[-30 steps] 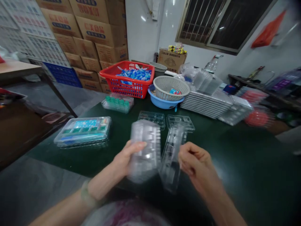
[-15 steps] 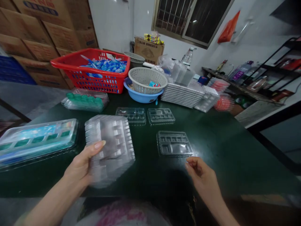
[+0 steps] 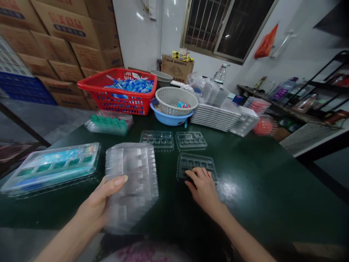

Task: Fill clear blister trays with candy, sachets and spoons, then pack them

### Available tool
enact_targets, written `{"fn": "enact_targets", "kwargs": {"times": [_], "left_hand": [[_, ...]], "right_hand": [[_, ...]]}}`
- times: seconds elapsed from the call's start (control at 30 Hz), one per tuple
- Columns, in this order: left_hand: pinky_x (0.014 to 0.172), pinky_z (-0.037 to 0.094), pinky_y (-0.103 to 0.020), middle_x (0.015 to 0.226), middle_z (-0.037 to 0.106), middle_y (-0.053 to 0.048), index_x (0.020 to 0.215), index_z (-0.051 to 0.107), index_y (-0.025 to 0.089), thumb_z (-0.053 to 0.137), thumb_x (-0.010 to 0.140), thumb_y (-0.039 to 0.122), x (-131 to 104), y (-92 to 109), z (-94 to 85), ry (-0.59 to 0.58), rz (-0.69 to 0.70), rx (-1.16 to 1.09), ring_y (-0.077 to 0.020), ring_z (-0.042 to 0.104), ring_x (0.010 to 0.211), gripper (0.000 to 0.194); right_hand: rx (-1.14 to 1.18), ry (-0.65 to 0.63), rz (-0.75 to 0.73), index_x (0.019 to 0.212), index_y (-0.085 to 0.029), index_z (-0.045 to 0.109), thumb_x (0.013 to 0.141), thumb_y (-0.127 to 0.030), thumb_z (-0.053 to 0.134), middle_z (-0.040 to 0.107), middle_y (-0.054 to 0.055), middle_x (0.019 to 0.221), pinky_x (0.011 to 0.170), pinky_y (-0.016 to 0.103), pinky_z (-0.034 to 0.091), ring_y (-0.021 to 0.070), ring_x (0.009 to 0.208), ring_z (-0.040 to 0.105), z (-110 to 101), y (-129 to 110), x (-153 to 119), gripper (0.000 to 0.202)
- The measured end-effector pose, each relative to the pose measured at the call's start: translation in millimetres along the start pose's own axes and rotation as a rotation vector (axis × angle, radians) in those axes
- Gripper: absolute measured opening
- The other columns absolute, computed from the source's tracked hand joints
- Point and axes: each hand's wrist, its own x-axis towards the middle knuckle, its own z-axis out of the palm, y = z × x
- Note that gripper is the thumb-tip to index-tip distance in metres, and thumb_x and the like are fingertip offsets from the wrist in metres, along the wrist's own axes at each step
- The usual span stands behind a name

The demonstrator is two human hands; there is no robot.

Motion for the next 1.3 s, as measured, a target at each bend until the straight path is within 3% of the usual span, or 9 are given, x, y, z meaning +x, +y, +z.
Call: {"fn": "enact_targets", "kwargs": {"times": [0.17,0.3,0.37,0.47,0.7,0.9,1.03,1.2,1.3], "left_hand": [[0.047,0.053,-0.031,0.063,0.067,0.001,0.092,0.052,0.018,0.077,0.049,0.019,-11.7,-0.4,8.6,-0.064,0.001,-0.012,-0.0219,0.063,0.051,0.050],[0.046,0.051,-0.027,0.065,0.066,-0.001,0.092,0.054,0.017,0.079,0.048,0.026,-23.6,-5.9,19.6,-0.054,0.092,0.089,-0.0187,0.061,0.051,0.051],[0.046,0.049,-0.023,0.063,0.065,-0.001,0.087,0.057,0.016,0.080,0.046,0.028,-30.0,-8.5,23.9,-0.111,0.161,0.137,-0.0168,0.060,0.052,0.048],[0.049,0.048,-0.021,0.063,0.064,-0.002,0.081,0.059,0.016,0.079,0.048,0.031,-39.8,-8.4,24.1,-0.155,0.204,0.171,-0.0168,0.060,0.056,0.042],[0.040,0.045,-0.027,0.046,0.056,-0.002,0.072,0.059,0.016,0.073,0.056,0.040,-50.9,-3.9,6.3,-0.270,0.205,0.303,-0.0199,0.055,0.040,0.032],[0.049,0.044,-0.019,0.063,0.060,0.001,0.075,0.062,0.020,0.081,0.035,0.012,-45.2,-1.4,-1.7,0.138,0.618,0.563,-0.0214,0.059,0.068,0.045],[0.049,0.045,-0.021,0.065,0.061,0.000,0.088,0.063,0.020,0.079,0.045,0.025,-41.4,1.8,-1.7,-0.083,0.569,0.565,-0.0188,0.056,0.059,0.047],[0.048,0.044,-0.019,0.059,0.059,0.001,0.075,0.063,0.017,0.080,0.036,0.014,-33.8,9.2,-12.3,-0.004,0.683,0.629,-0.0158,0.053,0.055,0.043],[0.048,0.046,-0.020,0.060,0.061,0.000,0.081,0.064,0.014,0.078,0.047,0.023,-33.6,20.4,-20.4,0.066,0.568,0.393,-0.0148,0.055,0.053,0.039]], "right_hand": [[0.042,0.044,-0.043,0.115,-0.022,0.055,0.079,-0.016,0.055,0.056,0.011,0.106,0.082,0.040,0.036,0.0253,0.100,0.048,-10.2,10.4,21.2,0.036],[0.509,0.120,0.085,0.109,-0.020,0.058,0.080,-0.028,0.057,0.061,0.008,0.093,0.079,0.035,0.042,0.0203,0.088,0.054,-41.6,-40.1,13.5,0.030],[0.874,-0.086,0.147,0.083,-0.018,0.065,0.075,-0.035,0.063,0.059,0.001,0.066,0.059,0.025,0.042,0.0127,0.062,0.053,-55.3,-80.1,7.9,0.019],[1.324,-0.347,0.239,0.063,-0.016,0.059,0.069,-0.038,0.068,0.052,-0.004,0.055,0.048,0.018,0.037,0.0071,0.051,0.047,-62.6,-125.8,7.0,0.025],[1.508,-0.663,0.283,0.058,-0.015,0.052,0.071,-0.037,0.062,0.050,-0.004,0.050,0.038,0.017,0.032,0.0057,0.040,0.043,-46.4,-139.7,19.5,0.028],[1.043,-0.295,0.014,0.073,-0.017,0.055,0.077,-0.019,0.049,0.052,-0.002,0.064,0.050,0.019,0.033,0.0074,0.056,0.045,-61.3,-145.9,12.2,0.008],[1.069,-0.285,-0.044,0.065,-0.017,0.045,0.078,-0.017,0.046,0.042,-0.005,0.059,0.046,0.018,0.027,0.0051,0.052,0.037,-68.8,-151.7,7.2,0.014],[1.265,-0.293,0.137,0.063,-0.017,0.045,0.081,-0.023,0.051,0.039,-0.006,0.053,0.044,0.017,0.027,0.0051,0.048,0.037,-67.8,-136.2,-4.1,0.019],[1.514,-0.231,0.380,0.069,-0.018,0.046,0.085,-0.029,0.050,0.047,-0.005,0.050,0.049,0.019,0.035,0.0065,0.046,0.044,-53.9,-117.2,-15.5,0.020]]}}
